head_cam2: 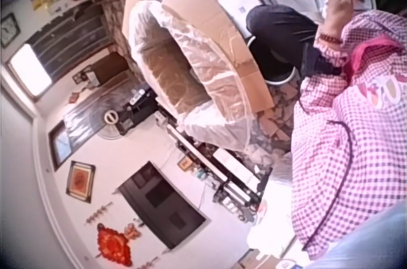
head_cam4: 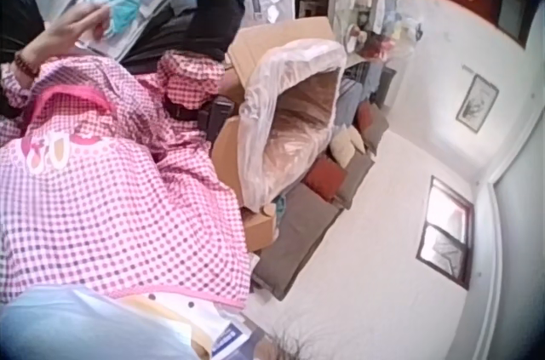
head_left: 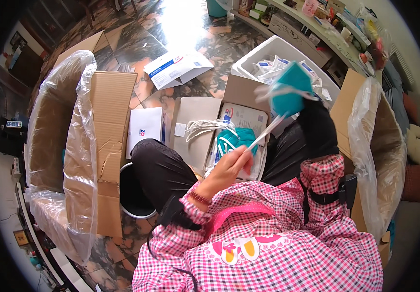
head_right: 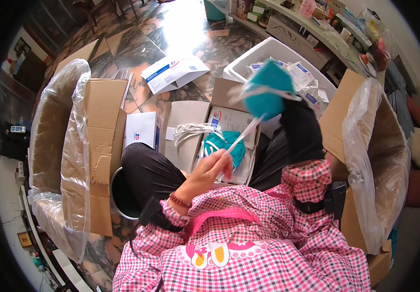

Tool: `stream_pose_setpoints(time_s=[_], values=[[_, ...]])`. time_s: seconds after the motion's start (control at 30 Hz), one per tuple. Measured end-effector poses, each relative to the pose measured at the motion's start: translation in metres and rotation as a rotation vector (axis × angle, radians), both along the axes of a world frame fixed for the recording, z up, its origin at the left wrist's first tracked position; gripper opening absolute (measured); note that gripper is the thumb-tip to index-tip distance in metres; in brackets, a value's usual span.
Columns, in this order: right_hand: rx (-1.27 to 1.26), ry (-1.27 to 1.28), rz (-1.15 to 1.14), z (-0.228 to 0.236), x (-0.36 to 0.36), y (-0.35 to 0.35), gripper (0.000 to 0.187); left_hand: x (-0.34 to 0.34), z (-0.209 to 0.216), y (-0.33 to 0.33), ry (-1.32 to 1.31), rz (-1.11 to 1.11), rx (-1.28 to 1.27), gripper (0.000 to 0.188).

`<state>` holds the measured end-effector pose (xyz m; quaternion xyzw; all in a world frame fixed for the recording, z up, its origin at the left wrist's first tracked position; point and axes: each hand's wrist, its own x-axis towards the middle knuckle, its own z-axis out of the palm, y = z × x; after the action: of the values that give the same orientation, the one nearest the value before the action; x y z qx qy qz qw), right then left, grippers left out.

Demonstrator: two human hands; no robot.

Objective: Unpacking N95 masks from a large shipping box and organizing them into smaller white boxes.

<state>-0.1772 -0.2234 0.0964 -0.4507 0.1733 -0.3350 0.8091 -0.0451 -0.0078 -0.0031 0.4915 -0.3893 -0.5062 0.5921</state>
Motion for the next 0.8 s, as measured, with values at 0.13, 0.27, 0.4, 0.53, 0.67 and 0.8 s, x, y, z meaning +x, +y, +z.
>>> stream_pose_setpoints(time_s=[0.13, 0.27, 0.4, 0.53, 0.67, 0.8], values=[[-0.037, 0.046, -0.071, -0.006, -0.010, -0.008, 0.024, 0.003, 0.000, 0.045, 0.368, 0.052, 0.160, 0.029], [-0.064, 0.155, 0.113, -0.026, -0.008, 0.028, 0.024, 0.009, 0.005, 0.056, 0.168, 0.108, 0.224, 0.027], [-0.191, 0.324, 0.484, -0.040, 0.014, 0.074, 0.024, 0.010, 0.045, 0.045, -0.786, 0.153, 0.034, 0.013], [-0.462, 0.832, 0.718, -0.023, 0.024, 0.092, 0.044, 0.015, 0.052, 0.048, -1.173, 0.032, 0.049, 0.024], [-0.507, 0.654, 0.669, -0.053, 0.013, 0.098, 0.048, 0.015, 0.049, 0.060, -1.154, -0.007, 0.029, 0.016], [-0.865, 0.622, 0.940, -0.057, 0.002, 0.099, 0.031, 0.020, 0.047, 0.075, -1.032, -0.028, 0.026, 0.014]])
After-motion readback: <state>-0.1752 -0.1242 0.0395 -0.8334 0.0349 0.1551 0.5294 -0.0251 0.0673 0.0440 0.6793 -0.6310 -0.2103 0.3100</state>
